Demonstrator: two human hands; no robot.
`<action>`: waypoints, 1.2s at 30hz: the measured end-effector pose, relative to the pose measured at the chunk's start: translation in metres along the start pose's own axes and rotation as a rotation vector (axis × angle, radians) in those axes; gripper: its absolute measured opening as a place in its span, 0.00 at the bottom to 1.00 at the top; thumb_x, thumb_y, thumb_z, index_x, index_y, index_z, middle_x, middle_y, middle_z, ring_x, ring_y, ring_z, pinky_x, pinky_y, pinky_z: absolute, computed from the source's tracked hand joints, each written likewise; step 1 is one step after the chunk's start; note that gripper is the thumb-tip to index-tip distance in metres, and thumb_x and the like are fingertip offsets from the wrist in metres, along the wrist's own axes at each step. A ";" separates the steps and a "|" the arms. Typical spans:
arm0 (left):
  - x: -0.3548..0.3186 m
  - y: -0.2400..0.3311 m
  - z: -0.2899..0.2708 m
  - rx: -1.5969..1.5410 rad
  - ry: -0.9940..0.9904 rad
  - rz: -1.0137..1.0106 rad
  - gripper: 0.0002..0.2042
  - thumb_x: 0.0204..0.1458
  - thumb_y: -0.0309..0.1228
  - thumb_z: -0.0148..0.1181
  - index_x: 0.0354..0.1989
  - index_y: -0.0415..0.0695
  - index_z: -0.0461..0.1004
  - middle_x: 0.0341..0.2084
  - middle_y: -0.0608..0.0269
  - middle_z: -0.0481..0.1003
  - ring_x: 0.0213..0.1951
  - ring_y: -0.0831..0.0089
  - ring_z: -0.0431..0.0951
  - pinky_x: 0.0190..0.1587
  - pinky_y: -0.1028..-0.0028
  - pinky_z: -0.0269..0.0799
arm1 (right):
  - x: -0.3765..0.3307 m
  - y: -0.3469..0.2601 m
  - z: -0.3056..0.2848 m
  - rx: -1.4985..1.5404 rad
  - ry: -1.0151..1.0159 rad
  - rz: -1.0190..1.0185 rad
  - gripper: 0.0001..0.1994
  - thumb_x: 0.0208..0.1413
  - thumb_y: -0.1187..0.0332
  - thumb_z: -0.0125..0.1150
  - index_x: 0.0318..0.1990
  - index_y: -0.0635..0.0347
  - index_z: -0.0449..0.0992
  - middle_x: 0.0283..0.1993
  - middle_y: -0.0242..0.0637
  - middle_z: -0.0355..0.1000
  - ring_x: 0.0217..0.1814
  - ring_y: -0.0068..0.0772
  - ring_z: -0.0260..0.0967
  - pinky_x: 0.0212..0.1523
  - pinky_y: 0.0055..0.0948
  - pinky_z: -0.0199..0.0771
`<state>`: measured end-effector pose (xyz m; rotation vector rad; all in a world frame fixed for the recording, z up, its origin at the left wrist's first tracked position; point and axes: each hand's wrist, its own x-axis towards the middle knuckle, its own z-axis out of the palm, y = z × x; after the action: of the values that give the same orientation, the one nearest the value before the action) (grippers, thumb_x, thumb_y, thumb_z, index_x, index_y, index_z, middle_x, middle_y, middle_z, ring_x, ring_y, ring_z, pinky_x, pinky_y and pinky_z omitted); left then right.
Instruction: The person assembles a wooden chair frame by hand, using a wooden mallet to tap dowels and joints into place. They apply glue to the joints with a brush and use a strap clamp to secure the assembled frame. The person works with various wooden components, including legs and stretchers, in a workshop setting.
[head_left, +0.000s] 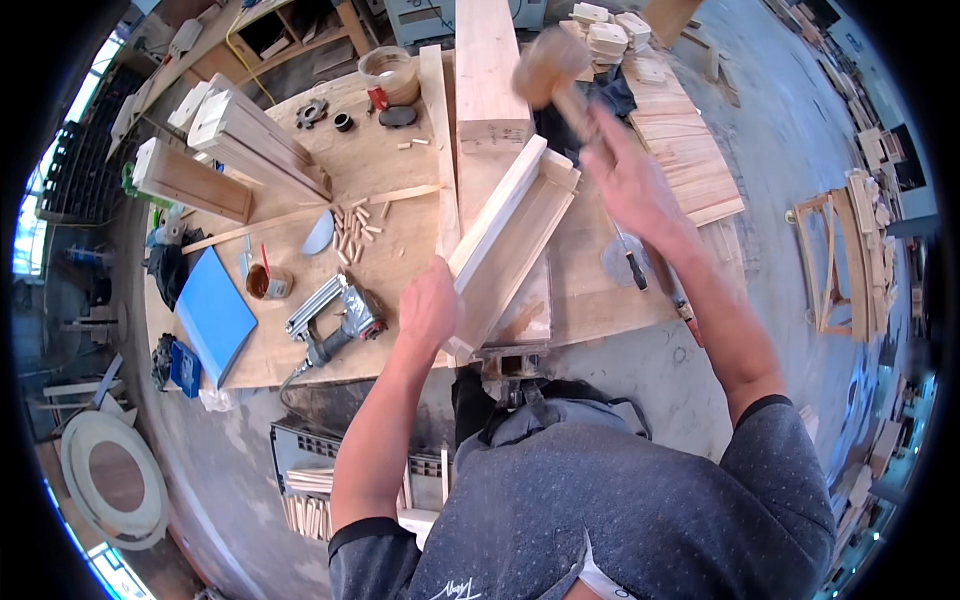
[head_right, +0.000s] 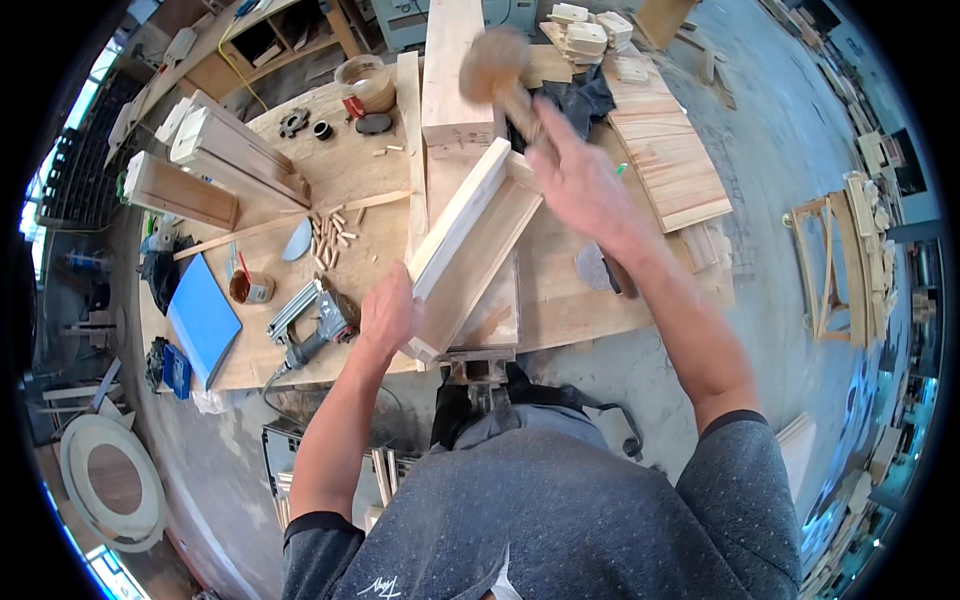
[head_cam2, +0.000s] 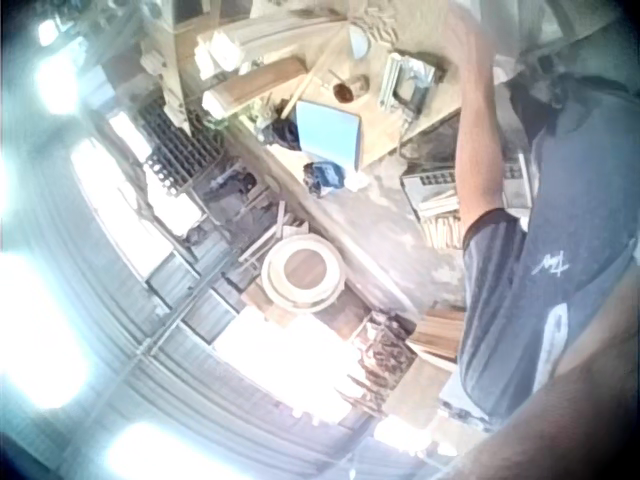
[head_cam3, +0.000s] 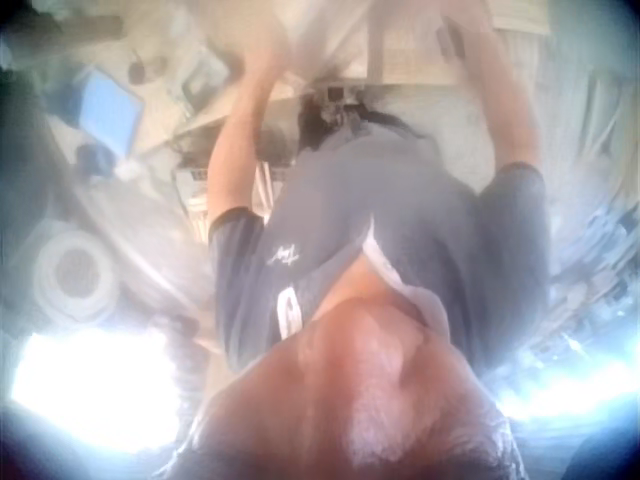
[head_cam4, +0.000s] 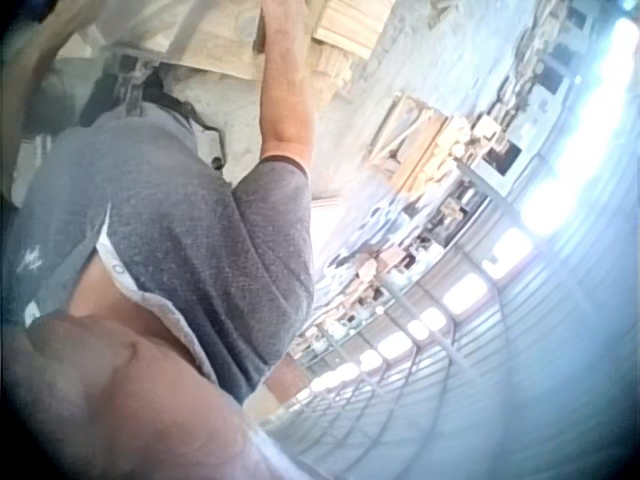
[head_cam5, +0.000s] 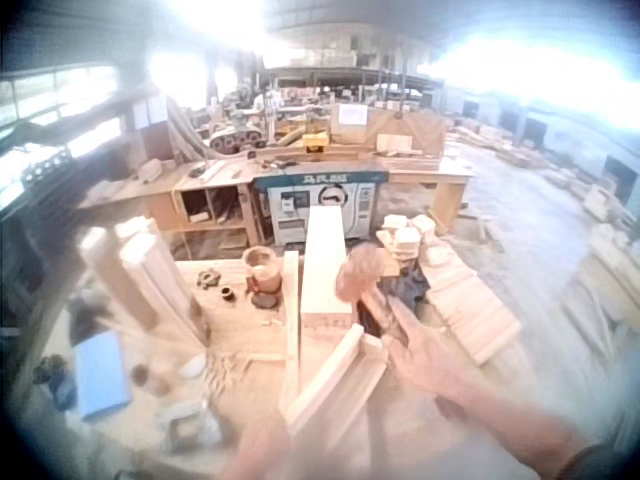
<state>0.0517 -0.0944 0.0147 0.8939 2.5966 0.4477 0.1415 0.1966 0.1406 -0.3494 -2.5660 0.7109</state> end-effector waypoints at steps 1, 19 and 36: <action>-0.001 0.000 0.001 -0.007 -0.004 -0.002 0.11 0.50 0.24 0.57 0.40 0.35 0.68 0.32 0.36 0.79 0.38 0.38 0.81 0.44 0.48 0.76 | 0.005 -0.007 0.001 0.045 0.061 0.060 0.30 0.65 0.63 0.53 0.73 0.57 0.55 0.55 0.60 0.75 0.51 0.70 0.73 0.53 0.52 0.74; 0.034 -0.006 -0.063 -0.405 -0.326 -0.128 0.21 0.48 0.32 0.70 0.49 0.34 0.76 0.36 0.50 0.82 0.37 0.64 0.83 0.44 0.66 0.77 | -0.226 0.090 0.045 0.599 -0.324 1.063 0.13 0.62 0.62 0.60 0.47 0.61 0.72 0.25 0.29 0.66 0.19 0.20 0.65 0.19 0.26 0.71; -0.015 0.050 0.065 -1.381 -0.319 -0.325 0.19 0.63 0.35 0.61 0.57 0.33 0.71 0.45 0.56 0.80 0.43 0.71 0.81 0.46 0.70 0.78 | -0.204 -0.011 0.050 0.879 -0.300 0.759 0.33 0.62 0.57 0.61 0.70 0.65 0.62 0.62 0.50 0.71 0.60 0.36 0.71 0.61 0.35 0.70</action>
<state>0.1167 -0.0544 -0.0193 0.0244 1.4746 1.5185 0.2927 0.0942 0.0350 -0.9552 -2.0171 2.1660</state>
